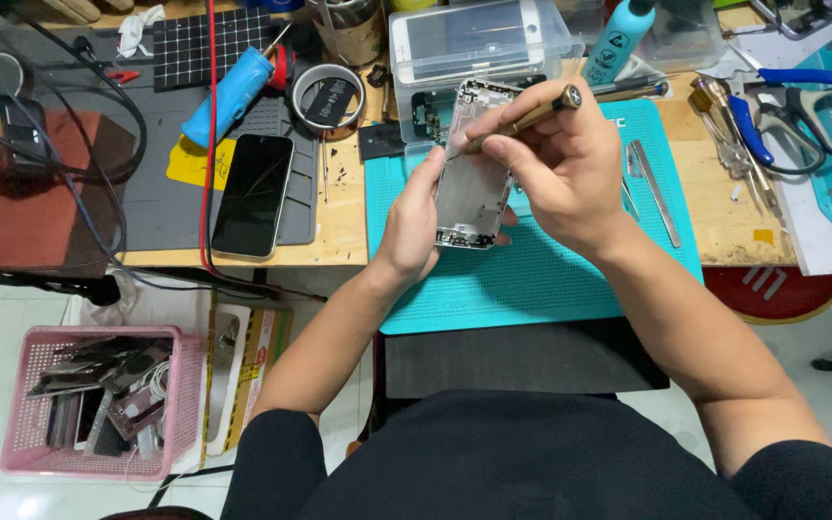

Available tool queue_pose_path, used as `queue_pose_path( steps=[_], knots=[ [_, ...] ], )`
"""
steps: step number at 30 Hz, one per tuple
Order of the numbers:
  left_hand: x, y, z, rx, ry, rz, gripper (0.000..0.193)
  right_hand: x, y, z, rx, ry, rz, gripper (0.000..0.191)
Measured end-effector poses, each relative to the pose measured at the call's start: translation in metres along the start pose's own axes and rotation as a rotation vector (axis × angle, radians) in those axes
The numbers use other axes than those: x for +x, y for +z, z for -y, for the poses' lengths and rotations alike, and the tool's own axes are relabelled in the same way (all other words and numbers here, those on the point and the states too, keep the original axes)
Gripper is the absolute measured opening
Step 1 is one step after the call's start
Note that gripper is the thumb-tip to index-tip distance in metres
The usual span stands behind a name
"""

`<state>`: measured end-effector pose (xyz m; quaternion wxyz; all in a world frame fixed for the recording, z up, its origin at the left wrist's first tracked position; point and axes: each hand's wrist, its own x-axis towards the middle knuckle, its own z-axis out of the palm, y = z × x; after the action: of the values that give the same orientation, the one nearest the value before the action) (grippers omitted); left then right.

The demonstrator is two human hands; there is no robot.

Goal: The person disassembles a smartphone at a repair bench. They hold the phone frame in one hand and use a screwdriver to remove small screws, placing the screws and removed components on the mat, then work on the screen assembly with a pry tool and tweezers.

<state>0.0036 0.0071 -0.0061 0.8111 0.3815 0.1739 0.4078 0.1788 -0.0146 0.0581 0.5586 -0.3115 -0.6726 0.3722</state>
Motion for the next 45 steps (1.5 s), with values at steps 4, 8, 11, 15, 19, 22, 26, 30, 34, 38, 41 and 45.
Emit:
queue_pose_path(
  steps=[4, 8, 11, 15, 19, 22, 26, 30, 34, 38, 41, 45],
  knots=[
    [0.0, 0.002, -0.001, -0.005, 0.005, 0.008, 0.061, -0.001, -0.001, 0.001, -0.025, 0.002, 0.017, 0.023],
    [-0.001, 0.002, -0.002, 0.006, 0.016, 0.02, 0.062, -0.002, 0.0, 0.001, 0.021, -0.012, 0.002, 0.021],
    [-0.002, 0.003, -0.002, 0.013, 0.017, 0.027, 0.061, -0.003, 0.001, 0.001, 0.032, -0.03, 0.036, 0.021],
    [-0.002, 0.006, -0.003, 0.018, 0.022, 0.034, 0.063, -0.002, 0.001, 0.0, 0.005, -0.035, 0.031, 0.022],
    [-0.004, 0.009, -0.007, -0.01, 0.007, 0.033, 0.059, -0.002, -0.001, 0.0, -0.013, -0.047, 0.019, 0.021],
    [-0.007, 0.007, -0.012, -0.031, 0.052, 0.049, 0.049, 0.0, -0.007, 0.004, -0.225, -0.097, 0.005, 0.019],
    [-0.006, -0.003, -0.011, 0.104, 0.192, -0.054, 0.044, 0.002, -0.013, 0.011, -0.233, 0.045, -0.012, 0.016],
    [-0.008, -0.015, -0.005, 0.623, 0.498, -0.144, 0.037, 0.0, -0.016, 0.019, -0.586, 0.066, 0.058, 0.016],
    [-0.014, -0.018, -0.004, 0.742, 0.497, -0.185, 0.04, 0.001, -0.012, 0.019, -0.731, -0.067, 0.137, 0.018],
    [-0.018, -0.014, -0.007, 0.857, 0.468, -0.253, 0.039, -0.002, -0.006, 0.017, -0.74, -0.17, 0.166, 0.017],
    [-0.019, -0.012, -0.009, 0.88, 0.459, -0.267, 0.038, -0.002, -0.005, 0.015, -0.702, -0.204, 0.14, 0.019],
    [-0.019, -0.01, -0.01, 0.853, 0.486, -0.255, 0.037, -0.003, -0.003, 0.013, -0.698, -0.179, 0.128, 0.018]
  ],
)
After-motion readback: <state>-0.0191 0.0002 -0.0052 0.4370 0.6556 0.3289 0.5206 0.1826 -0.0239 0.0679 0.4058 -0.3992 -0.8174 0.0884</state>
